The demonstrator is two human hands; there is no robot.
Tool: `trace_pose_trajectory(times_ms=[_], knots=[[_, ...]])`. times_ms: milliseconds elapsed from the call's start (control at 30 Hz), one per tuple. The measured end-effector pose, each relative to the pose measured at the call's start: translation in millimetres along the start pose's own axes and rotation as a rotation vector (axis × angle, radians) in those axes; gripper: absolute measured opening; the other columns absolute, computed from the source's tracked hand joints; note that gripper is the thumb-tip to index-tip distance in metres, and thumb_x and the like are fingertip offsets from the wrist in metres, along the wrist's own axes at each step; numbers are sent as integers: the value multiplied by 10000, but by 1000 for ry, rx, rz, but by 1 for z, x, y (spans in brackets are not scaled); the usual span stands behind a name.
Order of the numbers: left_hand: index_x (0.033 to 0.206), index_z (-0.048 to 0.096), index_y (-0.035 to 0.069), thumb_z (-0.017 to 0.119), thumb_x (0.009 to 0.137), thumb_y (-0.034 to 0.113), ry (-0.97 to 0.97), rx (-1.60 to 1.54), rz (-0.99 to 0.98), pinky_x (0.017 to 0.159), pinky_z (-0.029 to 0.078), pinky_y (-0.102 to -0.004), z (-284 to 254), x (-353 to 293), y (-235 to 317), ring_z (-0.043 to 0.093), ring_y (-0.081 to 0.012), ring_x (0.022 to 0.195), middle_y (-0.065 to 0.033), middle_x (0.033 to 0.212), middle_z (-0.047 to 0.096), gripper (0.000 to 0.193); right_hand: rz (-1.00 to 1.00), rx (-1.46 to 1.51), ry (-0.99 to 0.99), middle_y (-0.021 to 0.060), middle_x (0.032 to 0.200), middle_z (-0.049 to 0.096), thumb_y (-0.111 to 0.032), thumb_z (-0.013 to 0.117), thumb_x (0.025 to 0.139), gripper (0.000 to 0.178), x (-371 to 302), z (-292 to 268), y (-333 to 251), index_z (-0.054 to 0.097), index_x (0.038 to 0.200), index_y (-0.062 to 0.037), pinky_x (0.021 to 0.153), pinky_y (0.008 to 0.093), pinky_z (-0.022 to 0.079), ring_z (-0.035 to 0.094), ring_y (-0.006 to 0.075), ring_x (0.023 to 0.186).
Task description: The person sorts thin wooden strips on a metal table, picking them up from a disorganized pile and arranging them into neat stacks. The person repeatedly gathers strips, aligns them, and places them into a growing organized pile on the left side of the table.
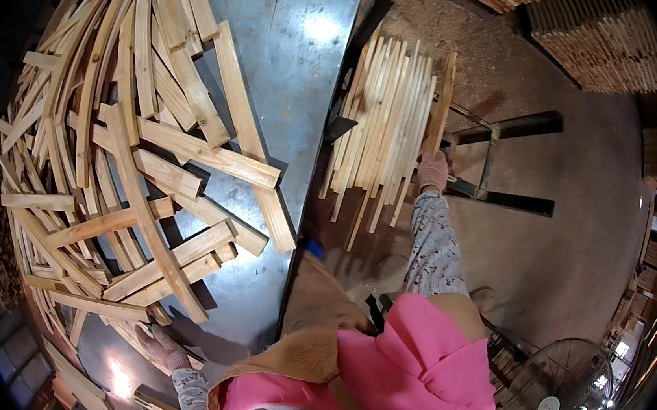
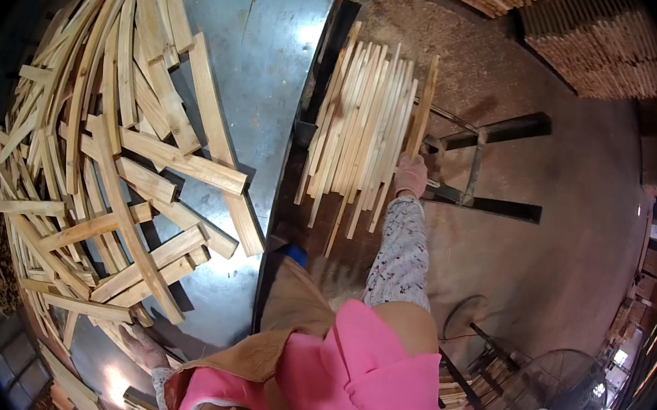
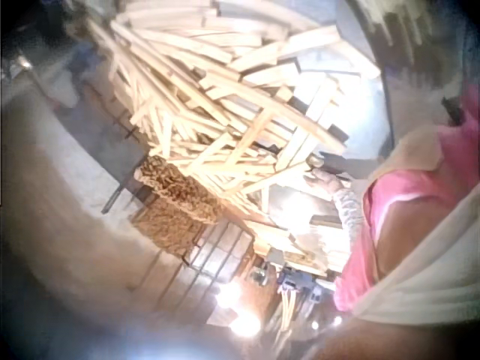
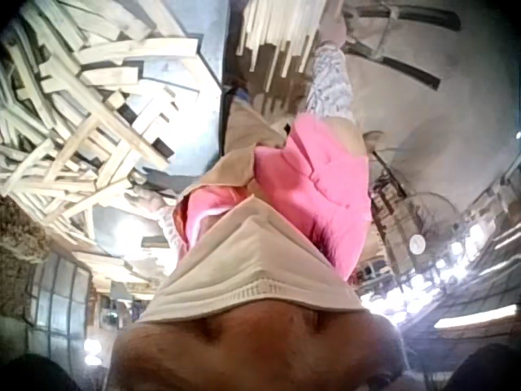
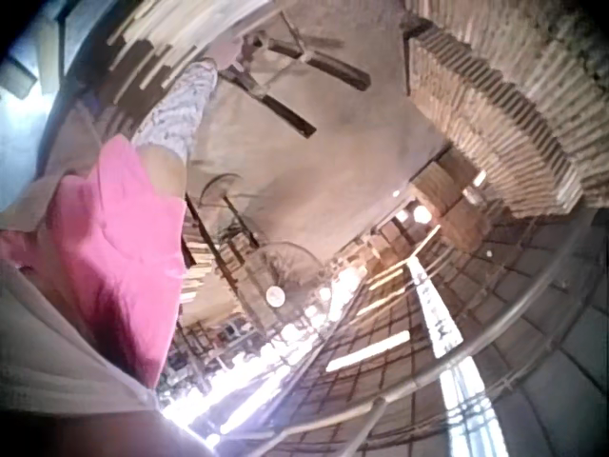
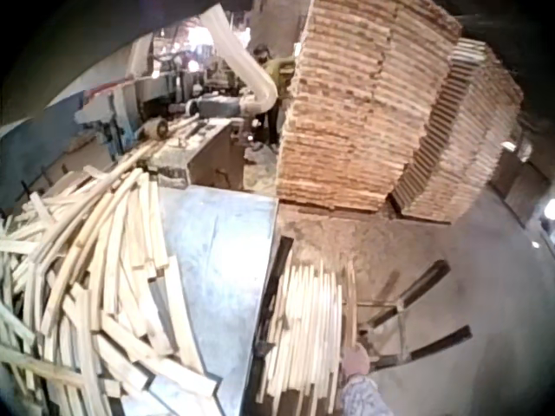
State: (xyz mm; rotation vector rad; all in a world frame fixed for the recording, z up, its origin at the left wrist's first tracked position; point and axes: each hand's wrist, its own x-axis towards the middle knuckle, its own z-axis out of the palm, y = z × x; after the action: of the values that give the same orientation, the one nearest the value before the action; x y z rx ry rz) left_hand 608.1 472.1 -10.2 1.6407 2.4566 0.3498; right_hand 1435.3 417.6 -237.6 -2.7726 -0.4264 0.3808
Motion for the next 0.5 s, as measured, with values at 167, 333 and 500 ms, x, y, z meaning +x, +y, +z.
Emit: trace_pose_trajectory(times_ms=[167, 333, 500], knots=[[1702, 235, -28, 555, 1107, 519, -58, -209, -166, 1301, 287, -437, 23, -13, 18, 362, -382, 1582, -248, 1715, 371, 869, 90, 14, -91, 264, 1313, 715, -424, 560, 1047, 523, 5, 9, -59, 641, 1407, -52, 1015, 541, 559, 682, 469, 1230], [1521, 509, -72, 704, 1030, 363, -37, -300, -266, 1078, 514, -455, 19, 23, 101, 651, -364, 1266, -248, 1418, 661, 684, -276, -190, -187, 229, 1413, 659, -333, 544, 1070, 503, 33, 15, -33, 596, 1475, -39, 1103, 498, 505, 645, 412, 1286], [1475, 585, -2, 701, 1002, 482, 200, -96, -146, 1159, 445, -506, 0, 19, 57, 581, -428, 1340, -265, 1448, 609, 687, -273, 94, 87, 200, 1514, 599, -242, 540, 1091, 488, 57, -43, -59, 559, 1515, -1, 1191, 444, 442, 588, 343, 1369]])
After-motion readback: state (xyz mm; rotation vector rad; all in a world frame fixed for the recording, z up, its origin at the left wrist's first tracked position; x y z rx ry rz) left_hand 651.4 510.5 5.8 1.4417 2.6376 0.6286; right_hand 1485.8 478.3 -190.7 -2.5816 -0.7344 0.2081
